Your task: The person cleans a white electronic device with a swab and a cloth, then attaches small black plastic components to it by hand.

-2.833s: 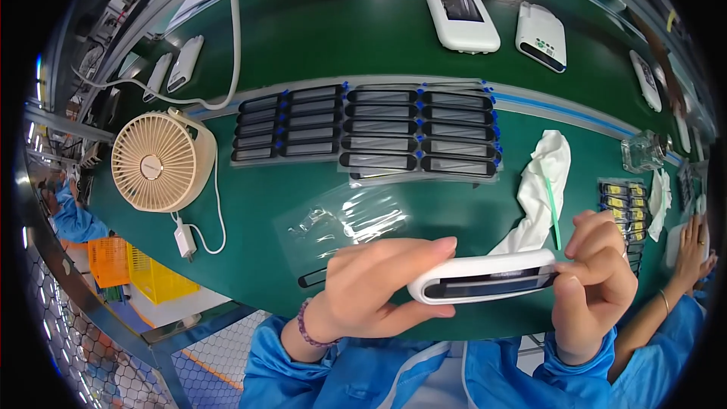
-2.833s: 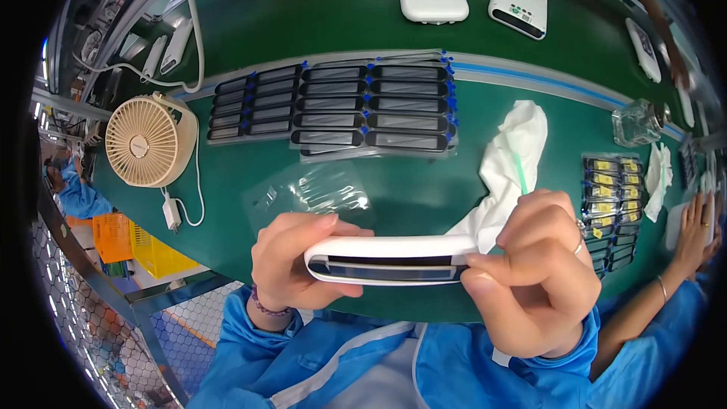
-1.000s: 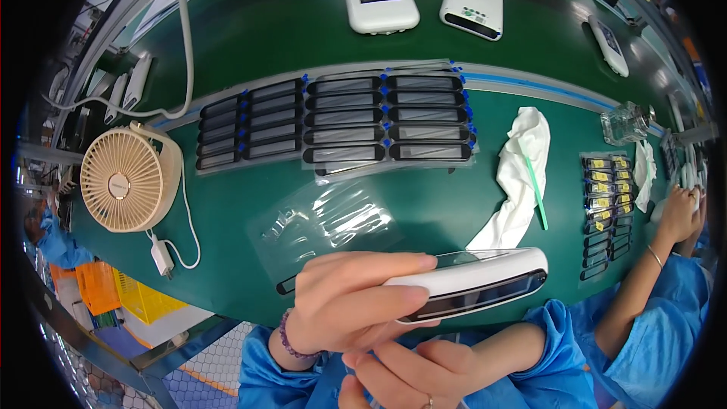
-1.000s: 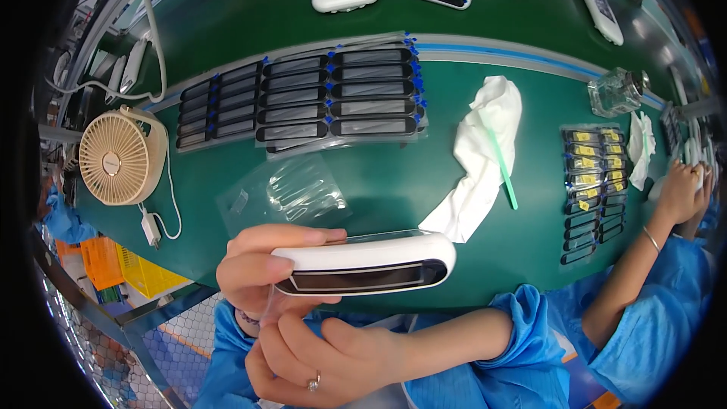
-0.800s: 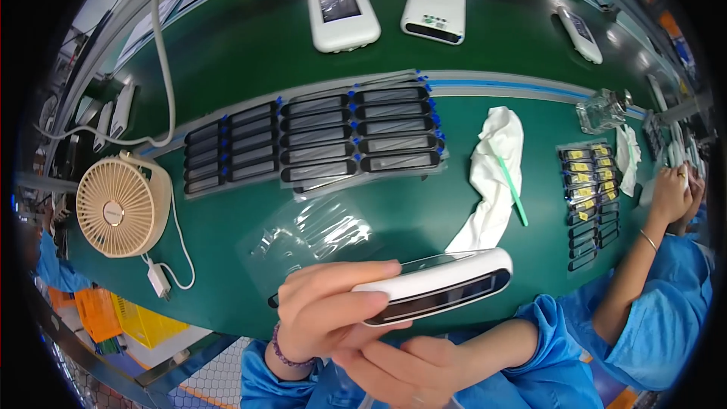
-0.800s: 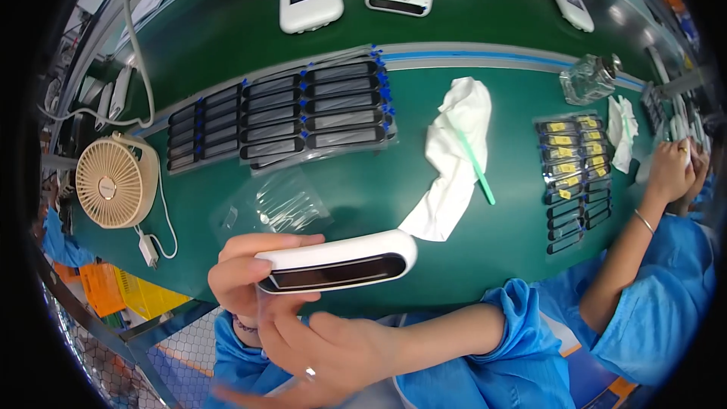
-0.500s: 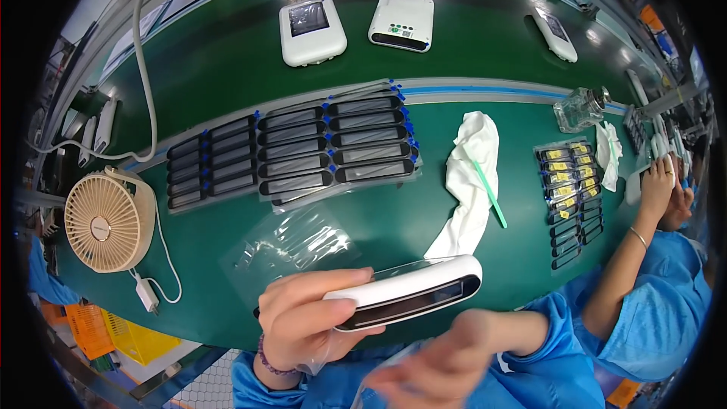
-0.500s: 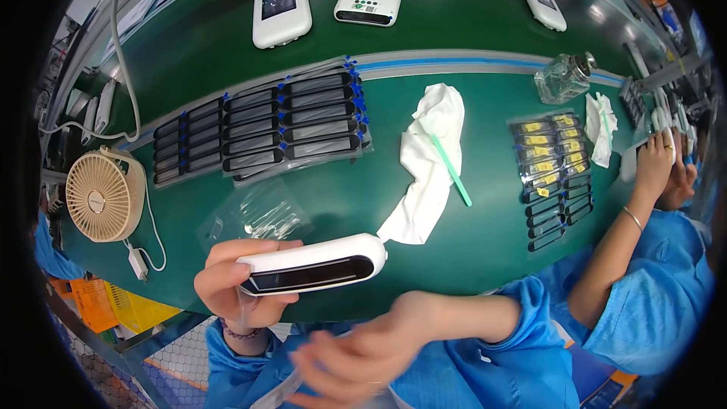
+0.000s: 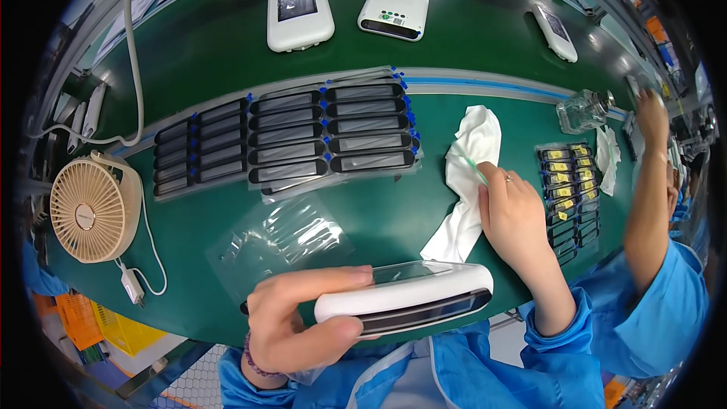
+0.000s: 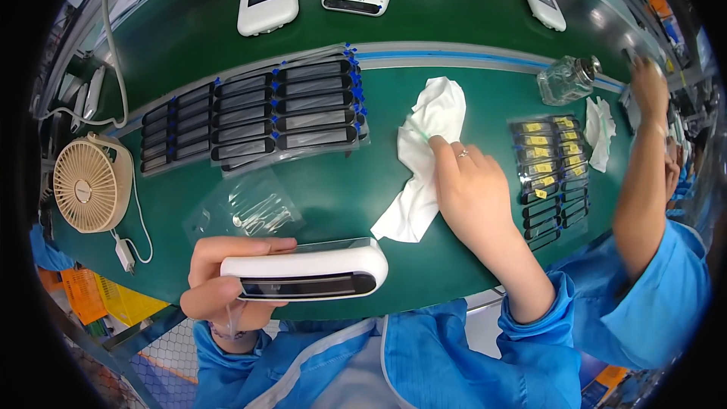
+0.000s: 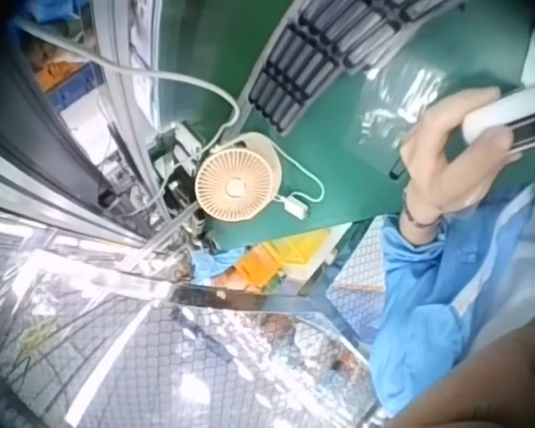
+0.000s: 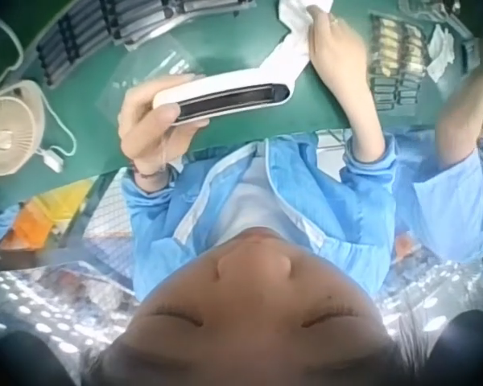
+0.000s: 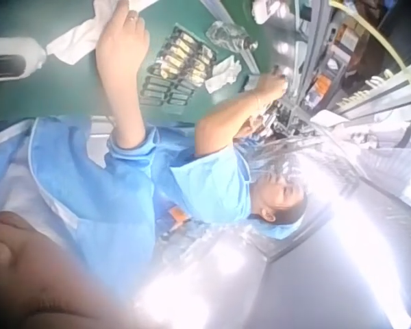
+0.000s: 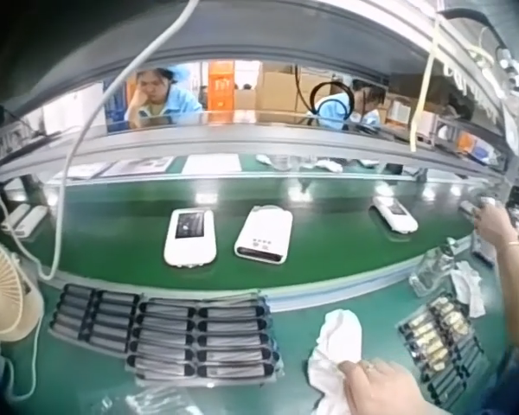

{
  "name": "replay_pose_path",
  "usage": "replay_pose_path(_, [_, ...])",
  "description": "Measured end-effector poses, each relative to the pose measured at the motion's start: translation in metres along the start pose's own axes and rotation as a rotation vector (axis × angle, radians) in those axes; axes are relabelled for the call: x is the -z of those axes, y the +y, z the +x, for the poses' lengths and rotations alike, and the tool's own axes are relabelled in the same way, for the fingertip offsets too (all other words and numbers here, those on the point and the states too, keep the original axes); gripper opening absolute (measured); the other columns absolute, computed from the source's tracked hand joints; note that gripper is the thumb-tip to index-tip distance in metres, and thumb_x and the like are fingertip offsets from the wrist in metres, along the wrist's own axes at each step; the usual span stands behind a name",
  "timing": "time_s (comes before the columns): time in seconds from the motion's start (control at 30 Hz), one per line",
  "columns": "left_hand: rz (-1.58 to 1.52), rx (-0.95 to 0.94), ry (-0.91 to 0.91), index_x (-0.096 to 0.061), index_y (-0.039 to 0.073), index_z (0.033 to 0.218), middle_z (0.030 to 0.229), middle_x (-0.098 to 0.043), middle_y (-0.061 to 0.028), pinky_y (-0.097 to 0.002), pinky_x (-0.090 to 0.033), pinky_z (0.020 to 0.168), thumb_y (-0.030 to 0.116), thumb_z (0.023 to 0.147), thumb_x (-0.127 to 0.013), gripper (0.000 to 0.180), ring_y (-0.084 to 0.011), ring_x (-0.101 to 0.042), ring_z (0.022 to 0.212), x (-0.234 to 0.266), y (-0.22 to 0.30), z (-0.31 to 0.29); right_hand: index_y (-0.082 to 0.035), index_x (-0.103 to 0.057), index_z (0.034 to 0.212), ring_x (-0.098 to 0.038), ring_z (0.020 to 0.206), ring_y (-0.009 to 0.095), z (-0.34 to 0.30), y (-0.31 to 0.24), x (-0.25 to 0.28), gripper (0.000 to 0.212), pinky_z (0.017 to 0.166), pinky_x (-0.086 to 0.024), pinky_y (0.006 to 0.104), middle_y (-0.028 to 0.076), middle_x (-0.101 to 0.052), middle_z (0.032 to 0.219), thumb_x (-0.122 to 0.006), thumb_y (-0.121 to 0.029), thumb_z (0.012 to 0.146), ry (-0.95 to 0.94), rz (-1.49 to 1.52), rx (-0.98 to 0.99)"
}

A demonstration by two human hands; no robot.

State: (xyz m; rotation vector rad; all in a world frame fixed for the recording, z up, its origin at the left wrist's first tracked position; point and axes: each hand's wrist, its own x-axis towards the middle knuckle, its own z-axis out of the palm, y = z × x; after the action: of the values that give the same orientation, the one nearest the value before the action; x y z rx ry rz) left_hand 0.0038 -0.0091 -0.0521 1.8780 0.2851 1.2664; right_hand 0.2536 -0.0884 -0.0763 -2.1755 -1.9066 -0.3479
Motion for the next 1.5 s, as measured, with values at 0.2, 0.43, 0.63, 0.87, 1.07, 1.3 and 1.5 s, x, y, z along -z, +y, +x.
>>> replay_pose_path(0.2, [-0.079, 0.084, 0.004, -0.054, -0.003, 0.102, 0.098, -0.061, -0.0241, -0.0335, -0.055, 0.067, 0.003, 0.074, -0.064, 0.031, -0.0307, -0.066, 0.08, 0.0, -0.001, -0.006, -0.003, -0.056, 0.095, -0.061, 0.074, 0.028, 0.004, 0.004, 0.031, 0.026, 0.062, -0.045, 0.0344, 0.01, -0.061, 0.081, -0.063, -0.001, 0.07, -0.045, 0.413, -0.063])
replay_pose_path(0.43, [-0.213, 0.234, 0.017, -0.053, -0.01, 0.104, 0.1, -0.062, -0.024, -0.0319, -0.053, 0.072, 0.005, 0.073, -0.066, 0.037, -0.0286, -0.066, 0.082, 0.001, 0.005, -0.002, 0.007, -0.057, 0.105, -0.063, 0.085, 0.024, 0.017, -0.002, 0.077, 0.041, 0.086, -0.043, 0.0329, 0.018, -0.066, 0.089, -0.07, -0.008, 0.07, 0.086, 1.151, -0.092])
replay_pose_path(0.63, [-0.15, 0.163, -0.003, -0.053, -0.011, 0.103, 0.1, -0.063, -0.023, -0.0312, -0.052, 0.073, 0.003, 0.072, -0.067, 0.037, -0.0273, -0.066, 0.082, 0.002, 0.003, -0.004, 0.006, -0.053, 0.094, -0.05, 0.051, 0.013, 0.026, -0.017, 0.085, 0.03, 0.049, -0.039, 0.0226, 0.009, -0.055, 0.061, -0.037, -0.02, 0.095, 0.357, 1.449, -0.051])
replay_pose_path(0.87, [0.036, 0.059, 0.003, -0.059, 0.005, 0.093, 0.096, -0.063, -0.0188, -0.0283, -0.055, 0.061, 0.0, 0.068, -0.069, 0.027, -0.0249, -0.067, 0.075, 0.001, 0.003, 0.001, -0.014, -0.048, 0.083, -0.047, 0.047, 0.009, 0.026, -0.024, 0.088, 0.023, 0.044, -0.031, 0.0192, -0.003, -0.053, 0.053, -0.037, -0.029, 0.096, 0.267, 1.219, 0.332])
replay_pose_path(1.07, [-0.019, 0.109, 0.031, -0.059, 0.01, 0.085, 0.095, -0.063, -0.0165, -0.0274, -0.055, 0.057, 0.0, 0.067, -0.071, 0.024, -0.0243, -0.066, 0.073, -0.004, 0.006, 0.007, -0.014, -0.048, 0.079, -0.05, 0.048, 0.01, 0.029, -0.029, 0.106, 0.024, 0.045, -0.03, 0.0206, -0.002, -0.055, 0.055, -0.039, -0.029, 0.096, 0.24, 1.091, 0.33])
replay_pose_path(1.3, [-0.037, 0.114, 0.023, -0.059, 0.01, 0.084, 0.095, -0.064, -0.0156, -0.0271, -0.055, 0.057, 0.001, 0.067, -0.072, 0.023, -0.0242, -0.066, 0.073, -0.007, 0.005, 0.01, -0.009, -0.049, 0.08, -0.052, 0.05, 0.014, 0.034, -0.025, 0.109, 0.024, 0.048, -0.038, 0.0206, 0.005, -0.058, 0.06, -0.04, -0.024, 0.096, 0.267, 1.136, 0.414])
replay_pose_path(1.5, [0.09, 0.178, 0.012, -0.059, 0.01, 0.084, 0.096, -0.064, -0.0154, -0.027, -0.055, 0.057, 0.002, 0.066, -0.072, 0.023, -0.0246, -0.066, 0.075, 0.004, 0.004, -0.001, -0.014, -0.046, 0.083, -0.042, 0.047, 0.009, 0.028, -0.025, 0.067, 0.022, 0.05, -0.029, 0.0209, -0.003, -0.051, 0.054, -0.034, -0.025, 0.097, 0.386, 1.37, 0.306])
